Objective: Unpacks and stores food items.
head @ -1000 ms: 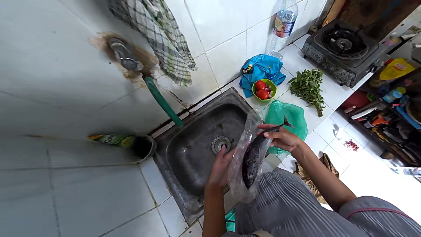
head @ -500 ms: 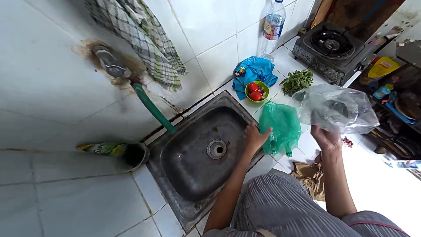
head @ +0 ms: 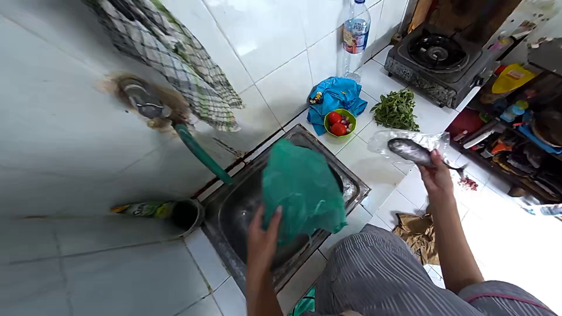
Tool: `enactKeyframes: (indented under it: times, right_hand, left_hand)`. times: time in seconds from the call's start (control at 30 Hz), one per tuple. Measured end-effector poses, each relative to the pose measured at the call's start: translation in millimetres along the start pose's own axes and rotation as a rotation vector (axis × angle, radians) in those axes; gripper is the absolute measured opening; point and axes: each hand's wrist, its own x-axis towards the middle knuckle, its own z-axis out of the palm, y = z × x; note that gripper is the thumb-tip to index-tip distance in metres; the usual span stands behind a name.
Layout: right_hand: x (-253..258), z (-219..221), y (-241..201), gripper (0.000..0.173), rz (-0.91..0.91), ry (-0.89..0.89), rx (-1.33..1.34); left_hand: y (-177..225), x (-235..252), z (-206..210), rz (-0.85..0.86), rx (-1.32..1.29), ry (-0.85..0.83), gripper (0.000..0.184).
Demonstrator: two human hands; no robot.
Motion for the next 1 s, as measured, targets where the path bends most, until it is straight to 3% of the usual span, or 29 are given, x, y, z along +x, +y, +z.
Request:
enactKeyframes:
  times: [0.13,0.33,0.57,0.67,0.8,1.0]
  right_hand:
    - [10.1,17.4,55.7,0.04,0.053,0.055,-0.129]
    - [16.9,35.4,120.6,0.057,0.134,0.061,-0.341]
    - [19.5,24.3,115.7,0.088,0.132,0.181,-0.215]
    - [9.1,6.3,92.6,0.081,0.14,0.25,-0.23]
    - [-15.2,-16.8,67.1,0.054,0.209,0.252,-0.222]
    - [-56.1,-22.7,60.2,0.035,0.36,0.088,-0.331]
  left_hand:
    - [-19.1,-25.6,-48.6,0.023,-0.06,0.089,0.041]
    - [-29.4,-53.3,-81.4,-0.002,-0.053,0.039,0.03]
    - [-29.6,-60.4,-81.3,0.009,-0.04,-0.006,0.029]
    - [-29.0,-60.7,-74.7,0.028,-0.071,-0.044,0.032]
    - [-29.3,-58.2,-63.4,0.082,-0.141,-0.075,0.045]
    - [-13.1,-47.6,-23.9,0.032,-0.374,0.049,0.033]
